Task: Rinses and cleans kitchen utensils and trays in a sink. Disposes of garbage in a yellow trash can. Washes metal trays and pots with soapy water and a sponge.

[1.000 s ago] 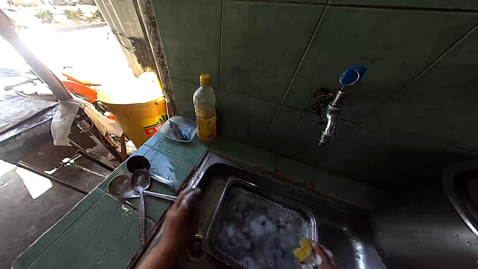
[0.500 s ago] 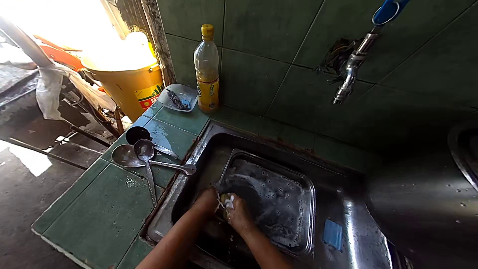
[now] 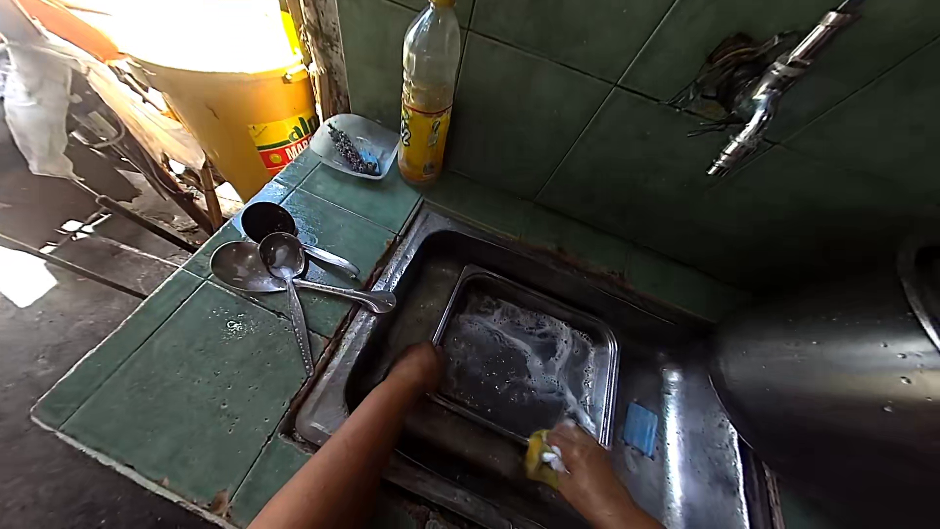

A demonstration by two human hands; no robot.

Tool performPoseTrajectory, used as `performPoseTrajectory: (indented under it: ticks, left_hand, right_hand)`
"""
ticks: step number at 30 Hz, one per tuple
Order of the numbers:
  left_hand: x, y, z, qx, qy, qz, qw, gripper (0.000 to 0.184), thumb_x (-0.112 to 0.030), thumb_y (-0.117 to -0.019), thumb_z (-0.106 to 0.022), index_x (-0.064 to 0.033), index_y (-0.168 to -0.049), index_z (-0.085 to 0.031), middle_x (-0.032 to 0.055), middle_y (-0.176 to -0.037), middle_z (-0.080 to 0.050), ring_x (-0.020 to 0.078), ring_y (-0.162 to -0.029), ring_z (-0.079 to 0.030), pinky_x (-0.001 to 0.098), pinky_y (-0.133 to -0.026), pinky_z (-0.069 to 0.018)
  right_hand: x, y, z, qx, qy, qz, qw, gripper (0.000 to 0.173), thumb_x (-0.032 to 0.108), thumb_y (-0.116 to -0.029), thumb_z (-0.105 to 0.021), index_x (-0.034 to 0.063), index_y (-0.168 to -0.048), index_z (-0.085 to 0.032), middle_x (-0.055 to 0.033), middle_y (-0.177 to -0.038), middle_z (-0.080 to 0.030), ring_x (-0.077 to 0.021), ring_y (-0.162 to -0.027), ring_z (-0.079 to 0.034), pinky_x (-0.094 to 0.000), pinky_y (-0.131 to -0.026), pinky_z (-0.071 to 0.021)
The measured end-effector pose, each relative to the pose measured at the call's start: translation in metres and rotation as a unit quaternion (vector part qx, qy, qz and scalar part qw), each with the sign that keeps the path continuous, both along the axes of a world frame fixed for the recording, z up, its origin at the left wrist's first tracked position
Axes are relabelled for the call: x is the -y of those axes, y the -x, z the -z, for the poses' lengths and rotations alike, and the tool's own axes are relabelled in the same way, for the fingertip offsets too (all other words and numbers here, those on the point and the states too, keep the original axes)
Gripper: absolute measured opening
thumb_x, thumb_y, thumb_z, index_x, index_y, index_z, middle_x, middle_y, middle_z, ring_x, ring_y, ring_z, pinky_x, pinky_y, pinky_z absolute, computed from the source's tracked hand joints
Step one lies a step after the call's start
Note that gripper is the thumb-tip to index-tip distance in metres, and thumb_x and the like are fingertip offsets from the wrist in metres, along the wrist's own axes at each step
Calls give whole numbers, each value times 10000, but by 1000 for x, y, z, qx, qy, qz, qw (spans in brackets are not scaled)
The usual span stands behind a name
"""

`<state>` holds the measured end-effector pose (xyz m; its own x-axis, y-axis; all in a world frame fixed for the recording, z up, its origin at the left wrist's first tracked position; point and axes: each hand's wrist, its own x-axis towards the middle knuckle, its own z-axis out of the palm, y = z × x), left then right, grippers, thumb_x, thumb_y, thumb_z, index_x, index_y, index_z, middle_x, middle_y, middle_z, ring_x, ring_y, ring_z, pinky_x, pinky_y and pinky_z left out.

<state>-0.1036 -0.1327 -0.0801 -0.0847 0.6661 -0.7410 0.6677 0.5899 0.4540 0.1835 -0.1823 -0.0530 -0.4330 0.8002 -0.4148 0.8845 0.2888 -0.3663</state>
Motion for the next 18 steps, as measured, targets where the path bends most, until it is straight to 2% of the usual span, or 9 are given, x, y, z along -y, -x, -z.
performPoseTrajectory:
  ticks: [2, 4, 6, 7, 10, 12, 14, 15, 18]
  left_hand:
    - [-2, 1, 3, 0, 6, 13, 1000, 495, -372, -1135, -299, 30, -1175, -584, 243, -1036, -654, 347, -870, -696, 511, -781, -576]
    - [-3, 3, 6, -3, -4, 34, 999, 488, -355, -1134, -315, 47, -1165, -590, 254, -1054, -651, 370, -940, -684, 533, -836, -555]
    - [-4, 6, 9, -4, -25, 56, 998, 476, -337, -1126, -359, 67, -1154, -609, 274, -1092, -657, 401, -1044, -663, 570, -913, -518]
    - [-4, 8, 11, -6, -31, 66, 997, 475, -333, -1124, -368, 72, -1157, -614, 278, -1108, -659, 406, -1076, -657, 576, -936, -508]
    - [-5, 5, 13, 4, -22, 75, 997, 491, -335, -1130, -338, 74, -1155, -609, 277, -1094, -649, 401, -1061, -652, 566, -932, -505]
    - [-5, 2, 8, 18, 3, 39, 999, 496, -352, -1134, -322, 62, -1164, -594, 262, -1071, -646, 367, -975, -672, 523, -870, -542]
    - [-2, 1, 5, 38, 24, -9, 999, 484, -379, -1136, -306, 28, -1168, -567, 226, -1024, -638, 301, -813, -697, 447, -732, -594]
    - [-1, 1, 4, 48, 33, -27, 998, 479, -385, -1136, -302, 18, -1183, -557, 218, -1021, -634, 287, -774, -697, 429, -696, -599]
    - [-3, 2, 3, 59, 43, -29, 997, 479, -385, -1137, -299, 18, -1190, -553, 221, -1036, -630, 287, -778, -695, 428, -696, -599]
  right_hand:
    - [1, 49, 14, -78, -36, -26, 996, 227, 7, -876, -642, -50, -1068, -748, -280, -1171, -686, -438, -1170, -642, -560, -1022, -511]
    - [-8, 110, 24, -123, -23, -55, 991, 218, 6, -885, -632, -51, -1067, -738, -256, -1191, -682, -404, -1184, -637, -527, -1036, -507]
    - [-14, 156, 22, -107, -10, -64, 992, 237, -23, -855, -645, -78, -1074, -718, -263, -1221, -663, -401, -1205, -624, -517, -1033, -507]
    - [-16, 164, 15, -69, 12, -69, 995, 279, -21, -861, -634, -74, -1127, -699, -258, -1274, -638, -393, -1250, -596, -511, -1054, -488]
    - [-16, 137, 2, 29, 53, -63, 996, 317, 44, -911, -620, -18, -1217, -676, -235, -1347, -605, -397, -1306, -554, -557, -1042, -476]
    - [-11, 96, 2, 56, 40, -40, 997, 325, 66, -876, -652, 15, -1193, -701, -228, -1320, -623, -410, -1288, -564, -588, -1021, -479]
    - [-7, 49, 2, 83, 38, -20, 996, 357, 43, -851, -667, 25, -1205, -709, -245, -1310, -626, -440, -1276, -562, -623, -1028, -461]
    - [-7, 26, -1, 104, 44, -12, 994, 374, 28, -846, -673, 21, -1219, -706, -258, -1318, -620, -456, -1284, -553, -636, -1043, -448]
    - [-8, -29, -11, 178, 48, -12, 983, 392, -26, -827, -685, -1, -1218, -699, -287, -1324, -606, -482, -1290, -539, -652, -1040, -436]
